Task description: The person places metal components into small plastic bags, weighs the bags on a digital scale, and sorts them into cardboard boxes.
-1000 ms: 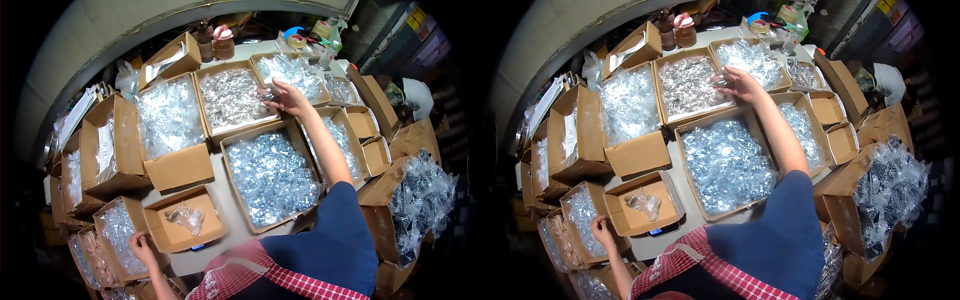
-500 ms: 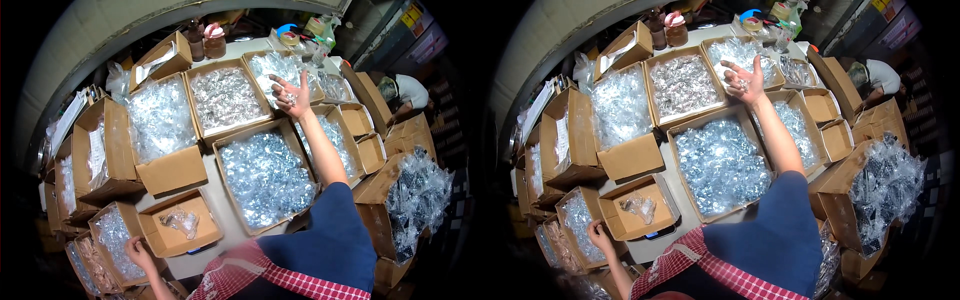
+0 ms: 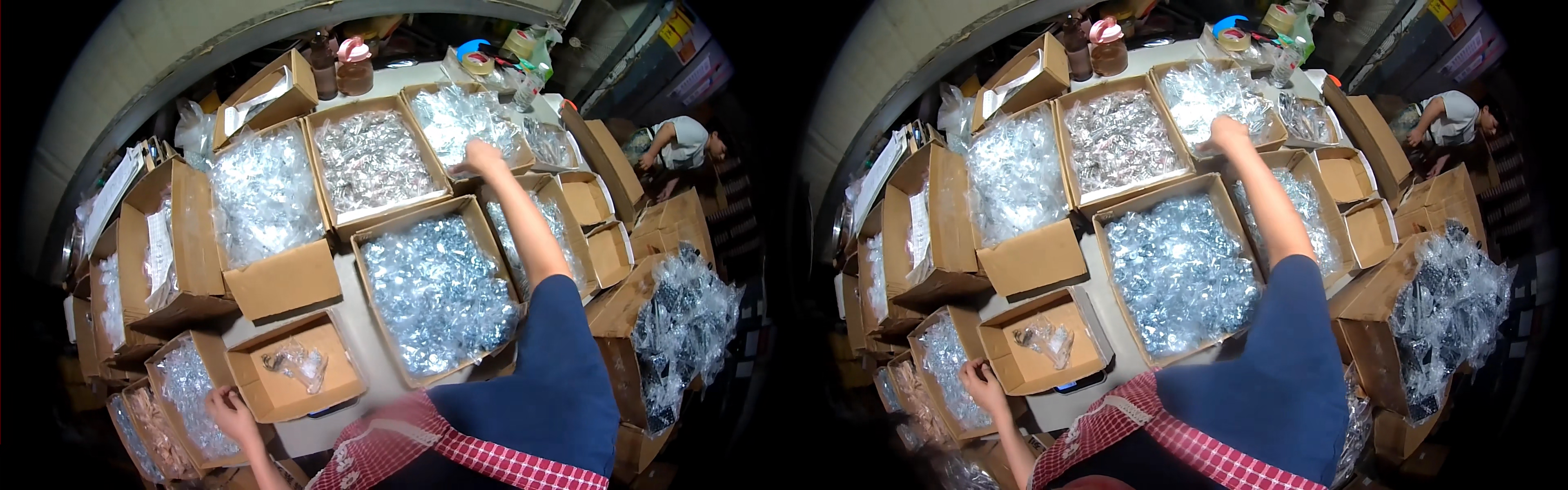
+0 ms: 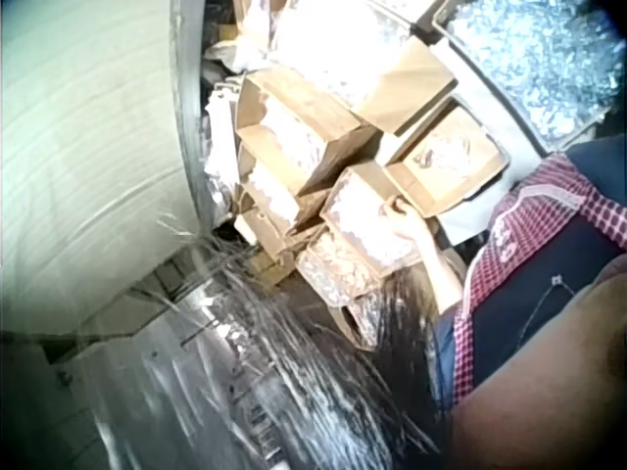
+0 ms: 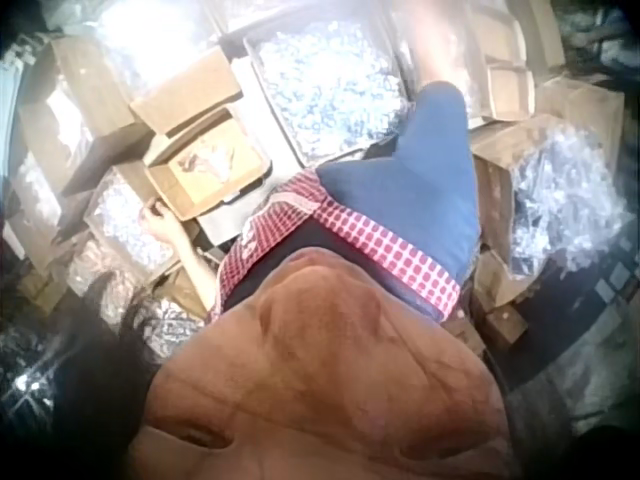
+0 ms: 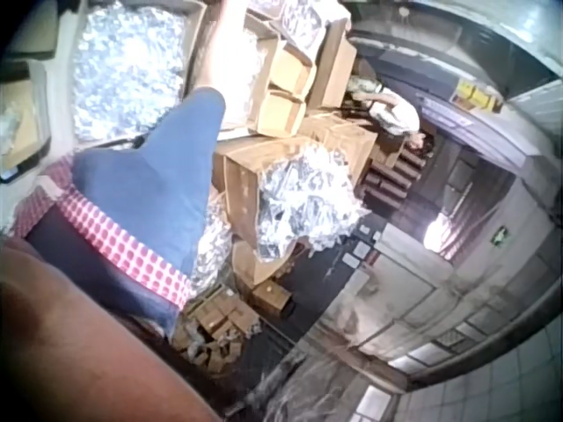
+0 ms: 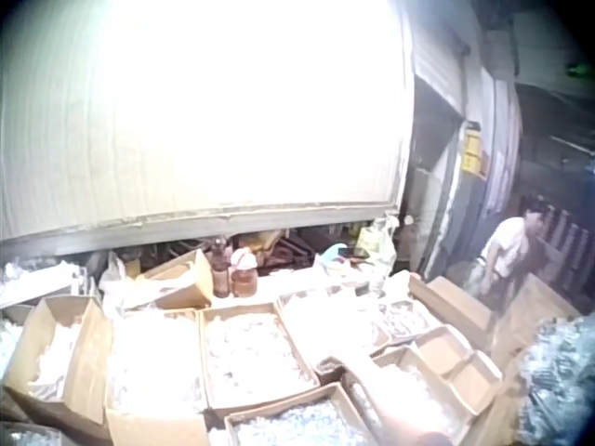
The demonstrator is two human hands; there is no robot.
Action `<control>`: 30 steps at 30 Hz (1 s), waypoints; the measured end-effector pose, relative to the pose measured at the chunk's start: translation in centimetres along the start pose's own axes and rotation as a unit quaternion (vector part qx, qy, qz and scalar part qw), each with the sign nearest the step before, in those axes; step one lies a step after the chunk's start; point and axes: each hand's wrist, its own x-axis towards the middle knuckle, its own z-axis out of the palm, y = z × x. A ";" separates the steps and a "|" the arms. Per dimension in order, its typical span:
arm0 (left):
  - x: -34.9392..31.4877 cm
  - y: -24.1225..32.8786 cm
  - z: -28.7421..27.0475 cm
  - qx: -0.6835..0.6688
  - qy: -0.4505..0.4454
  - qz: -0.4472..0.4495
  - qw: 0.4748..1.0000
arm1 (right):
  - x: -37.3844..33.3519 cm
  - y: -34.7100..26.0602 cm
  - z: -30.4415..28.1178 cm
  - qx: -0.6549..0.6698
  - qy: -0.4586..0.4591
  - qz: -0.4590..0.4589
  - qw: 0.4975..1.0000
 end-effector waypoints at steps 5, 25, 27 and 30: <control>0.1 -0.7 -0.2 0.071 0.004 0.033 0.997 | 3.8 4.2 1.0 0.075 0.029 0.038 0.996; 0.2 -1.7 0.1 0.061 0.021 0.050 0.997 | -16.8 -7.3 -6.4 0.711 -0.176 -0.201 0.651; 0.1 -1.5 0.2 0.067 0.025 0.067 0.995 | -20.2 -12.6 -6.9 0.617 -0.200 -0.269 0.712; -0.5 -2.3 0.2 0.035 0.062 0.082 0.994 | -24.6 -18.4 -4.8 0.480 -0.288 -0.339 0.757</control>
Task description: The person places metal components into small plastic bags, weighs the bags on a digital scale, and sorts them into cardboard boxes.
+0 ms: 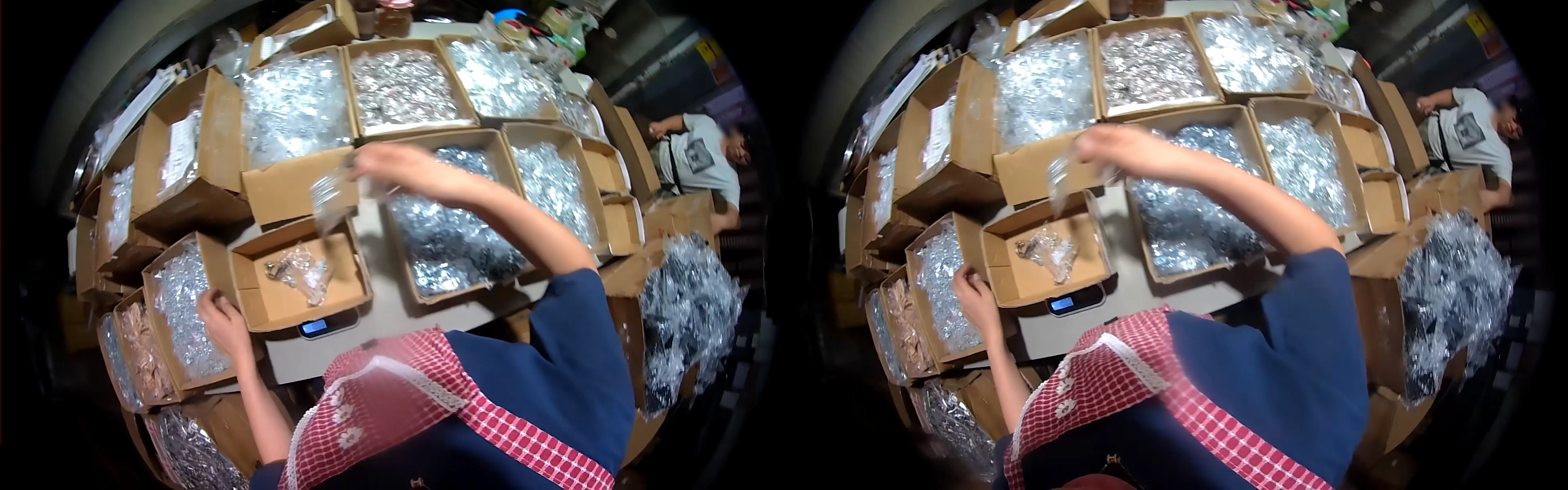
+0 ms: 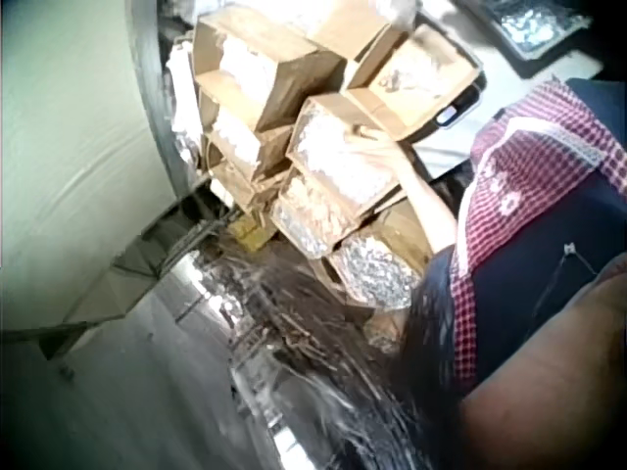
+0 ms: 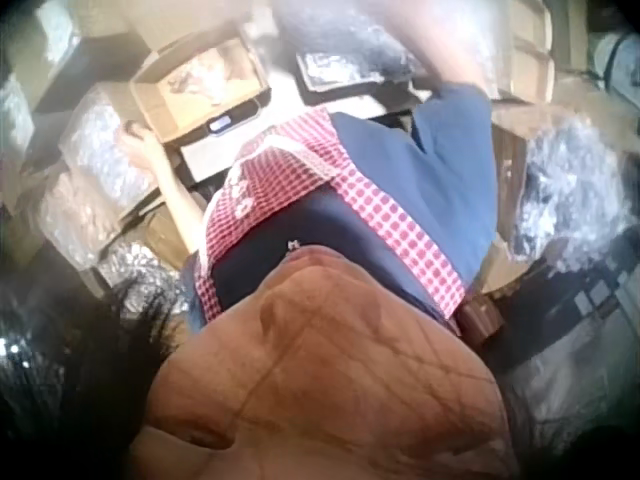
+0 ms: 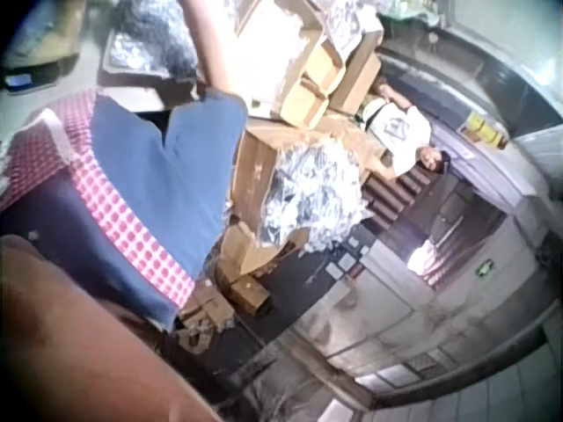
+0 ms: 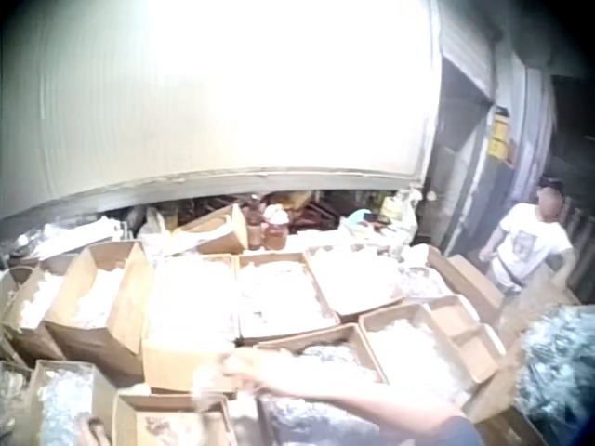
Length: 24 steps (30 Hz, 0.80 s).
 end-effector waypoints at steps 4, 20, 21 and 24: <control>-0.4 0.3 0.1 0.003 0.009 -0.003 1.000 | -1.8 0.8 -0.8 -0.276 0.068 -0.086 0.955; -0.1 -0.9 0.6 0.096 -0.042 -0.010 0.994 | -15.8 22.6 -17.3 -0.079 0.507 0.107 0.852; -0.1 -1.0 0.7 0.101 -0.031 0.010 0.994 | -16.1 21.9 -17.1 0.000 0.528 0.051 0.848; 0.0 -0.3 0.6 0.073 -0.012 0.009 0.997 | -16.2 17.7 -16.4 0.285 0.504 -0.080 0.811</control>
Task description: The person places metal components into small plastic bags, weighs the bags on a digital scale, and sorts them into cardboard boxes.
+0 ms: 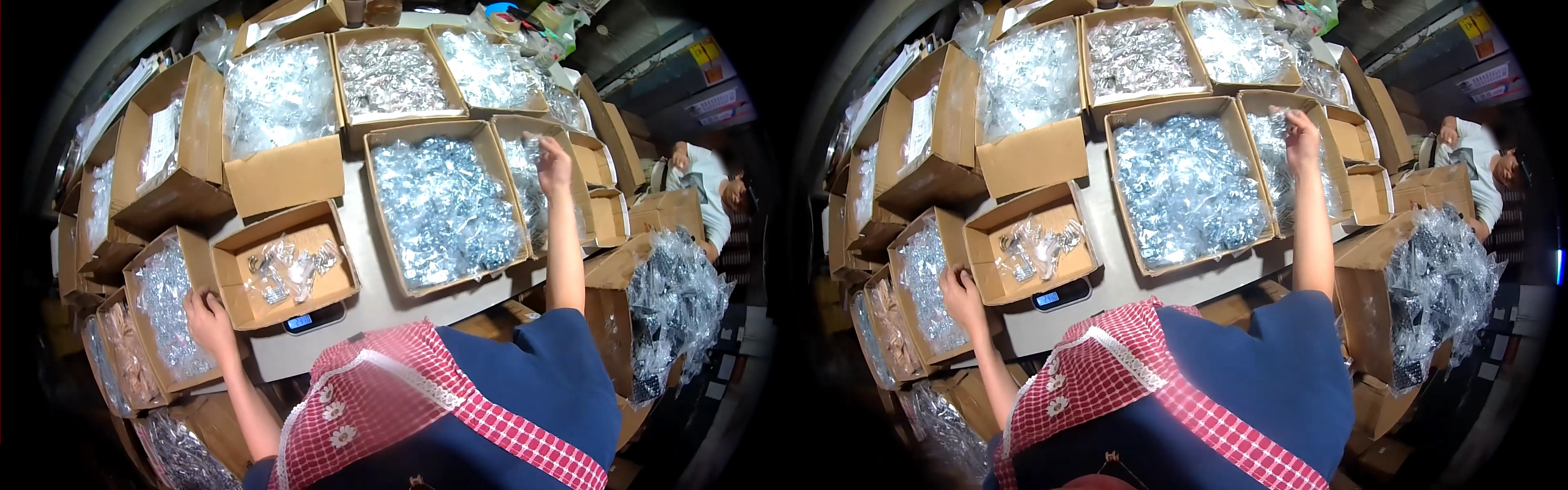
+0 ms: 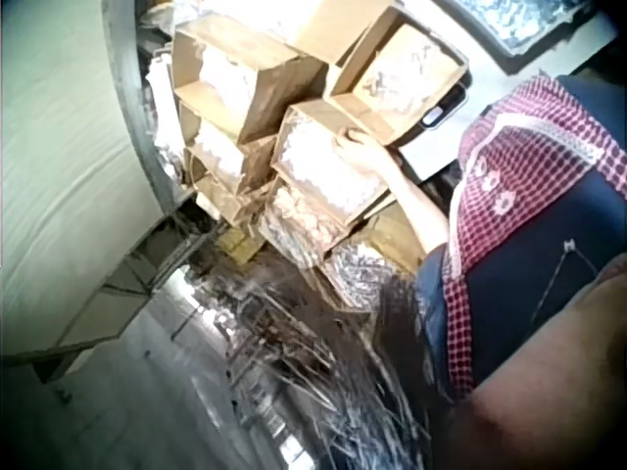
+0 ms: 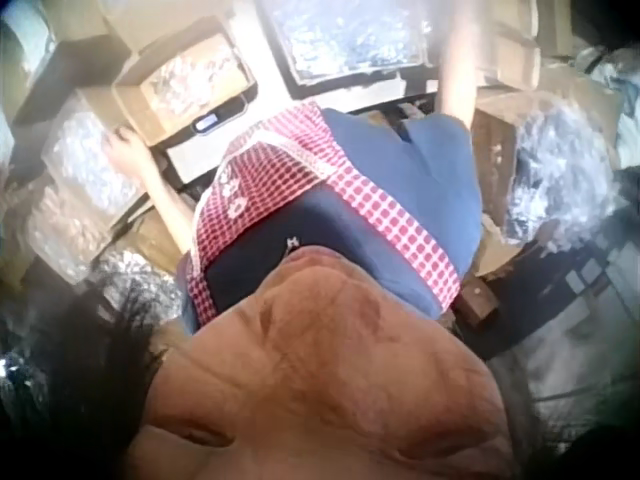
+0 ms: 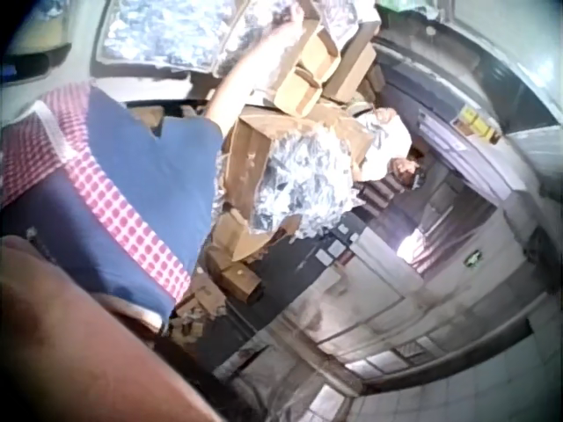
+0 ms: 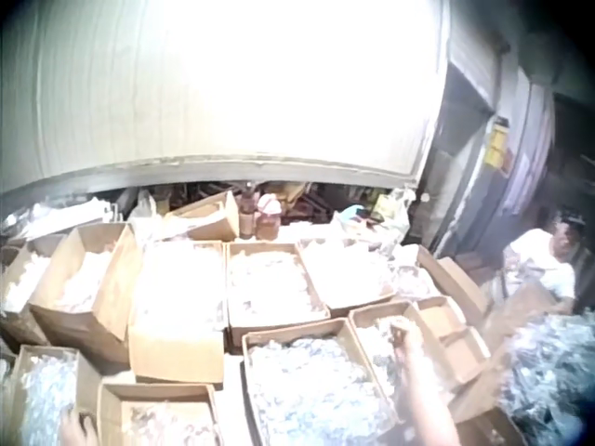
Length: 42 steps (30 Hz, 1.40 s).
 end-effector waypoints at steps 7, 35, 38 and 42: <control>0.0 1.1 -0.6 -0.009 -0.005 0.001 1.000 | -6.0 -3.9 11.2 -0.346 -0.229 0.108 0.903; -0.2 -1.3 -1.4 -0.130 -0.045 0.001 0.990 | -20.1 8.3 32.9 -0.122 -0.364 0.137 0.913; 0.5 -5.1 -0.5 -0.320 -0.039 -0.010 0.946 | -21.0 7.3 33.2 -0.200 -0.332 0.079 0.918; 5.1 -9.3 -2.2 -0.167 0.077 0.022 0.983 | -19.3 7.6 27.9 -0.197 -0.243 -0.056 0.948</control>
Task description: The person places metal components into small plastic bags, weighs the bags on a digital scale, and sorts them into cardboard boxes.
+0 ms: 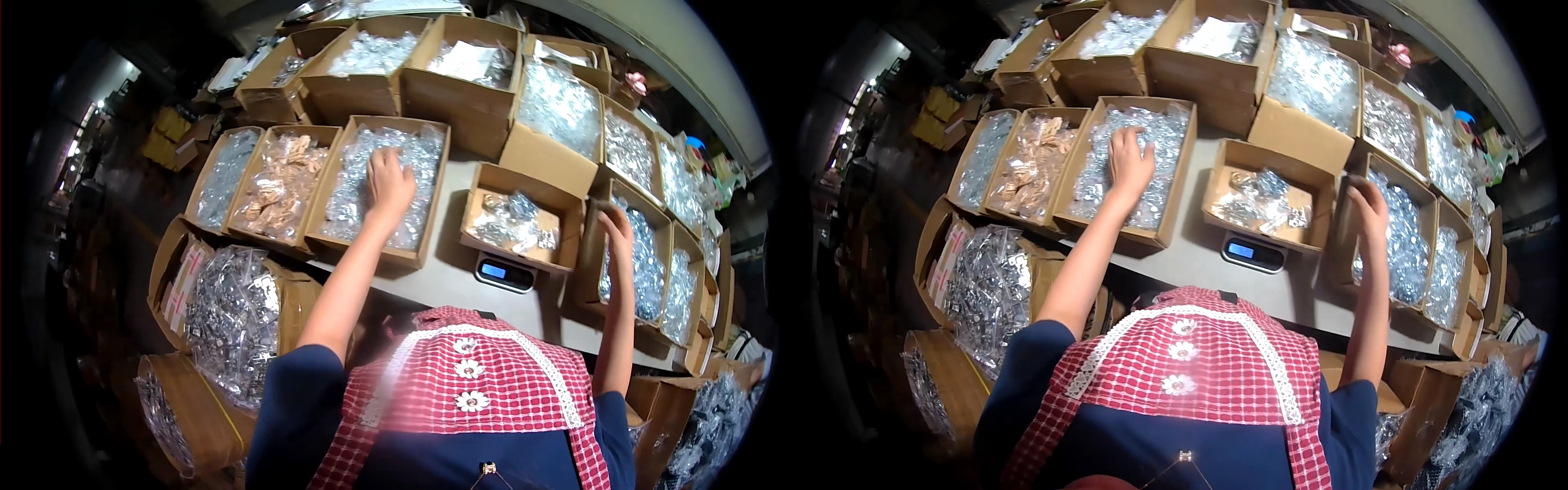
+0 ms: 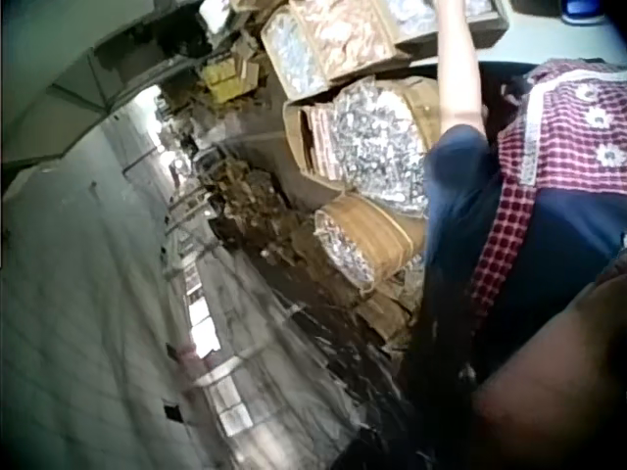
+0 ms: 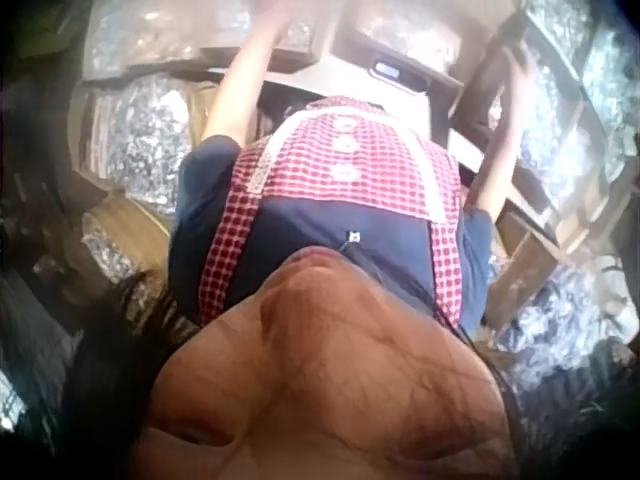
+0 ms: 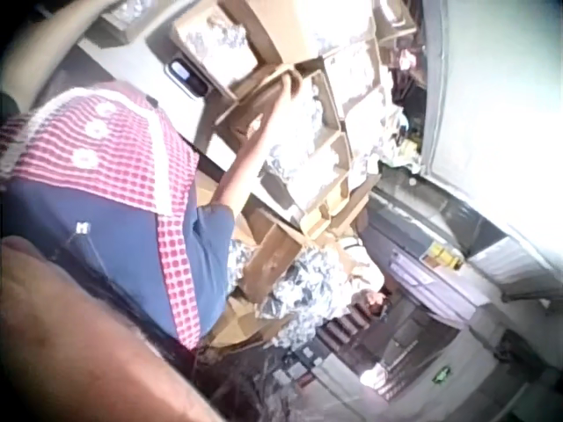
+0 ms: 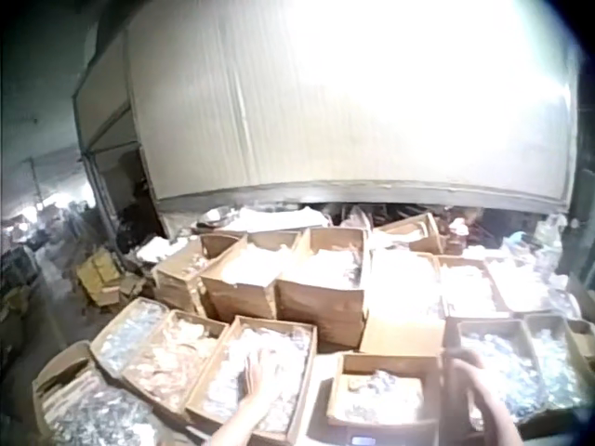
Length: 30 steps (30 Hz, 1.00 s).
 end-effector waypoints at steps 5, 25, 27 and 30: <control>4.0 -5.6 0.5 0.086 -0.035 -0.034 0.995 | -3.7 6.2 -8.0 -0.071 0.068 0.024 0.995; 9.1 -23.2 -9.1 0.218 -0.130 -0.197 0.947 | -9.3 8.0 -4.6 -0.431 0.194 -0.168 0.865; 8.4 -22.5 -8.9 0.088 -0.092 -0.169 0.977 | -9.4 8.6 -5.9 -0.447 0.184 -0.181 0.857; 8.9 -20.8 -10.4 -0.001 -0.001 -0.248 0.969 | -9.8 9.3 -6.9 -0.427 0.200 -0.154 0.869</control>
